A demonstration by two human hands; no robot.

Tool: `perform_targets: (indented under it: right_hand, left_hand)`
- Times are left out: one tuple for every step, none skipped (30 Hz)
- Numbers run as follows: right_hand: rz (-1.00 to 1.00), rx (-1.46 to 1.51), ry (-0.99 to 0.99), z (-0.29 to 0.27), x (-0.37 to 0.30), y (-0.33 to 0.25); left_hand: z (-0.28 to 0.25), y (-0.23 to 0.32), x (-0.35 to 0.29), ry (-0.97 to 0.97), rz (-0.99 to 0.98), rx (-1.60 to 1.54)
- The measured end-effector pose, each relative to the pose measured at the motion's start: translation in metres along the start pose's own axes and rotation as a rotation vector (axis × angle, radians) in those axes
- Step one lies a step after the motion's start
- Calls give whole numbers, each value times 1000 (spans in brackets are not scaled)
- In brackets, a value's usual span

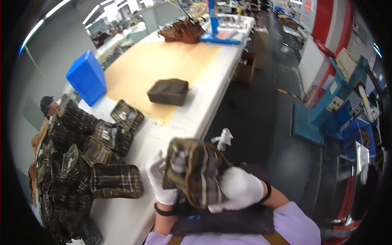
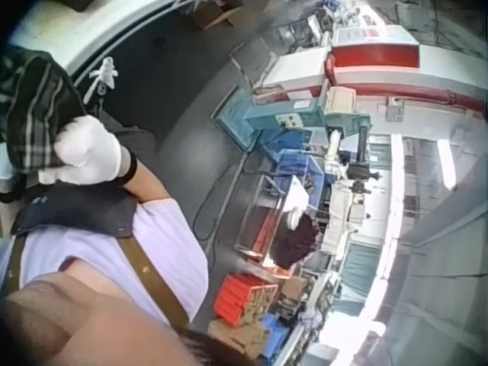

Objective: Inspecting and cleaning small leather bags in a factory workshop.

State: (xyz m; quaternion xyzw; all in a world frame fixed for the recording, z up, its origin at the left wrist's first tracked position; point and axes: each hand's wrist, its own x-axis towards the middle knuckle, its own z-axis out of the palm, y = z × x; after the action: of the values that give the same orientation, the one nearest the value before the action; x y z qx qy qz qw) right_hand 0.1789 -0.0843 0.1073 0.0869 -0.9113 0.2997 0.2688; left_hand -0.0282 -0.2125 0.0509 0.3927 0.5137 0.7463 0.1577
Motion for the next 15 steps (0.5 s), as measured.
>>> perform_targets:
  right_hand:
    - [147, 136, -129, -1, -2, 6]
    - [193, 284, -16, 3, -1, 12]
    - [332, 350, -107, 2, -8, 16]
    - [452, 578, -108, 5, -10, 19]
    - [642, 742, -113, 7, -16, 17]
    - [737, 895, 40, 10, -20, 16]
    - [821, 636, 141, 10, -26, 11]
    - [931, 363, 213, 9, -30, 8]
    - [675, 279, 417, 9, -33, 4]
    - [468, 183, 587, 12, -34, 2]
    - [379, -57, 563, 9, -38, 1]
    - [399, -79, 511, 13, -38, 2]
    - [401, -131, 508, 14, -39, 7]
    - [469, -181, 461, 19, -38, 16]
    - [505, -199, 474, 20, -42, 20]
  left_hand:
    - [6, 7, 1, -83, 19, 115]
    - [8, 14, 3, -185, 123, 393]
    - [16, 14, 3, -256, 47, 453]
    - [22, 14, 1, -251, -24, 532]
    - [29, 11, -1, -182, -100, 325]
    - [36, 7, -5, -87, -142, 150]
    - [41, 4, -10, -44, -168, 118]
    - [45, 2, -15, -39, -136, 196]
    - [50, -1, -18, -50, -71, 282]
    - [56, -2, -22, -49, -22, 339]
    - [61, -1, -25, -140, -52, 331]
    - [68, -3, -27, -205, 56, 452]
    - [73, -2, -29, -266, 97, 400]
    - [79, -2, -30, -333, 137, 343]
    - [83, -2, -31, -390, 91, 301]
